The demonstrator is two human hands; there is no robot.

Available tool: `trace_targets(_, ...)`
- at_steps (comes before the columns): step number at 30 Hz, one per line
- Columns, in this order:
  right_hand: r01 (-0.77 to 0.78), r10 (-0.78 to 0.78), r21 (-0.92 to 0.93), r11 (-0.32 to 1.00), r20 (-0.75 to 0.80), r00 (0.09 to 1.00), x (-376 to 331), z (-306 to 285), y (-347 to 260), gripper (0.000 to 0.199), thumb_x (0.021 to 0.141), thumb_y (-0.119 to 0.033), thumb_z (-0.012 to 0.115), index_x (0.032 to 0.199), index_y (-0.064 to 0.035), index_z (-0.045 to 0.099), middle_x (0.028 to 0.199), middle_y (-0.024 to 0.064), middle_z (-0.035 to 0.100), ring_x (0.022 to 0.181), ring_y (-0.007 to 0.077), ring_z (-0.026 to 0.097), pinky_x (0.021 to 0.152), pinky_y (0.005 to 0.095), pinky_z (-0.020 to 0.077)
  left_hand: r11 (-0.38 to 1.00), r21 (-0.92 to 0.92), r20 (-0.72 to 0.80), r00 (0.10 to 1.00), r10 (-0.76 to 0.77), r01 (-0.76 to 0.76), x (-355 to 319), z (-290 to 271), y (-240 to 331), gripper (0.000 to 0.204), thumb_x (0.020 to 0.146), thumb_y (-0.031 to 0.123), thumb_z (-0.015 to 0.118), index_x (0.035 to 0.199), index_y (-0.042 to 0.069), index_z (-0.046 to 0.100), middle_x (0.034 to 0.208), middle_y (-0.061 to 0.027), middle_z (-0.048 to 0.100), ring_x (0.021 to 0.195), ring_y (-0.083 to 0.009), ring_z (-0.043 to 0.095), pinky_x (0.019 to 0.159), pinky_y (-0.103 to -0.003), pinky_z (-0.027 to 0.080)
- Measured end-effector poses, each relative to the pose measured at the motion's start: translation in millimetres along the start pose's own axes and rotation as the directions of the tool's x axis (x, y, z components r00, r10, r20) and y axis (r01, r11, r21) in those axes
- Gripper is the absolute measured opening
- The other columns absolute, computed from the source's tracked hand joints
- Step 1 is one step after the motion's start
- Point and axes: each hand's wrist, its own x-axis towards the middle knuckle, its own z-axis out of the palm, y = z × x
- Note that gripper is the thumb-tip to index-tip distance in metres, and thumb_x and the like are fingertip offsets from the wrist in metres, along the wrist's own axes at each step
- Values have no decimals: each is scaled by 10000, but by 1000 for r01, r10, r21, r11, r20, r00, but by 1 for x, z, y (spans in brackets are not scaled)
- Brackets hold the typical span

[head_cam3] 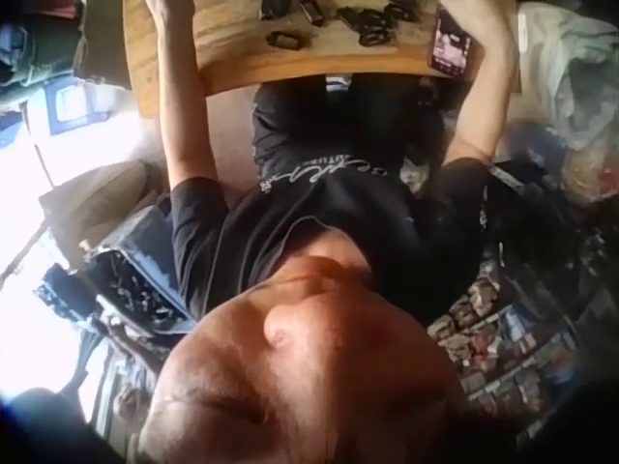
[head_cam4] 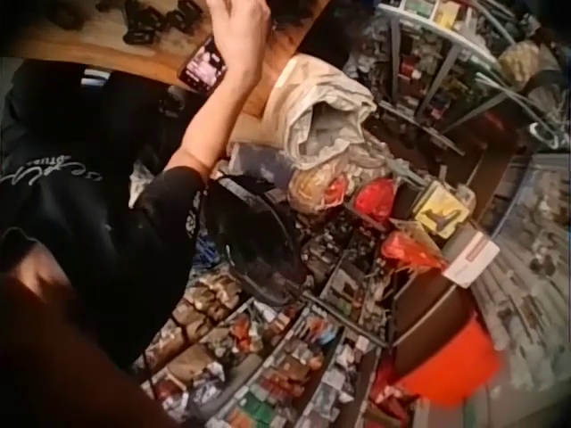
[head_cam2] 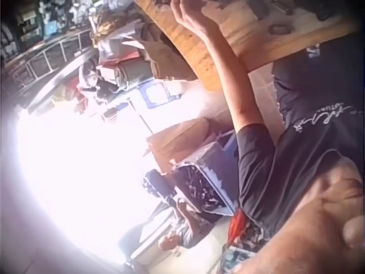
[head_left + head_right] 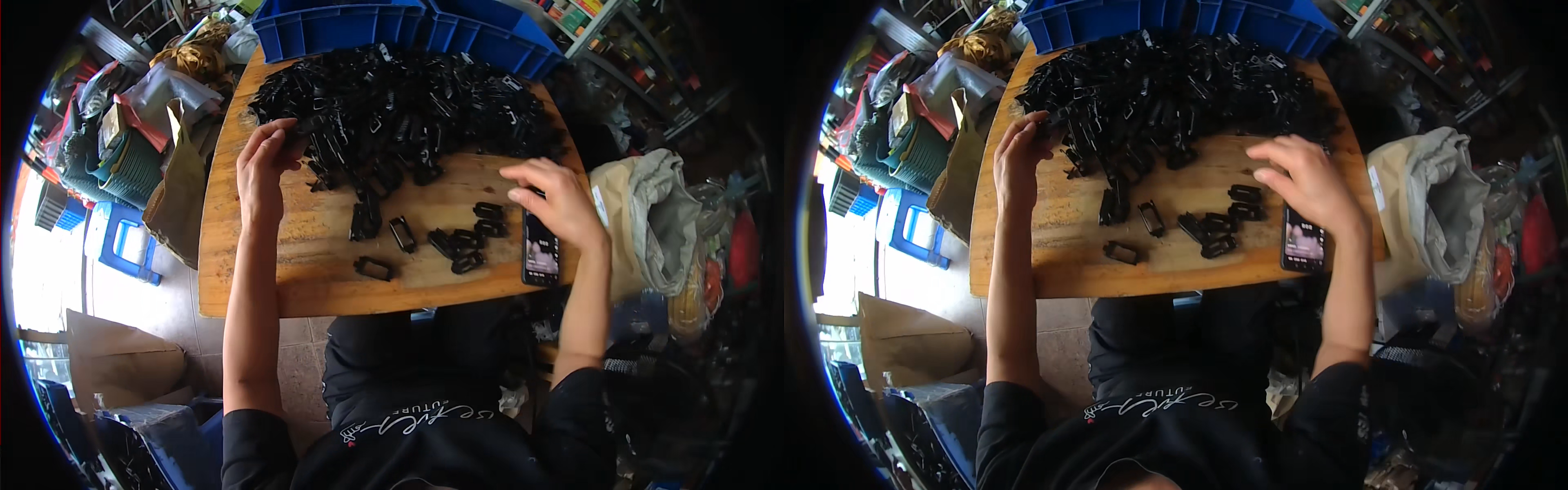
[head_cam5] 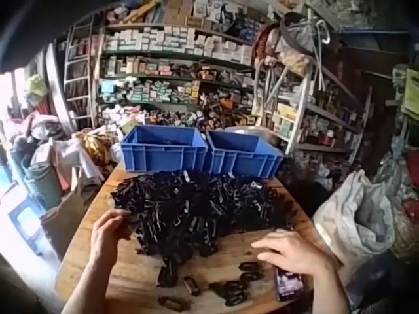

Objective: Assembling and sorting small black plastic components at a workbench.

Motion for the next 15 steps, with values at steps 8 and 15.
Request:
trace_targets(8,-109,109,-31,994,13,994,-35,42,28,147,755,-3,580,889,-7,643,923,98,622,924,253,548,828,334,432,987,-125,61,994,-96,103,-2,-3,-7,270,876,163,513,1066,-14,586,856,-90,623,719,-139,597,685,-254,492)
trace_targets(15,-83,85,-28,996,84,993,-26,50,46,240,710,22,538,918,-7,655,917,92,607,926,247,549,845,332,436,905,-421,181,983,17,62,-69,8,-4,387,801,78,549,1159,-66,513,912,-139,603,772,-195,574,750,-283,464)
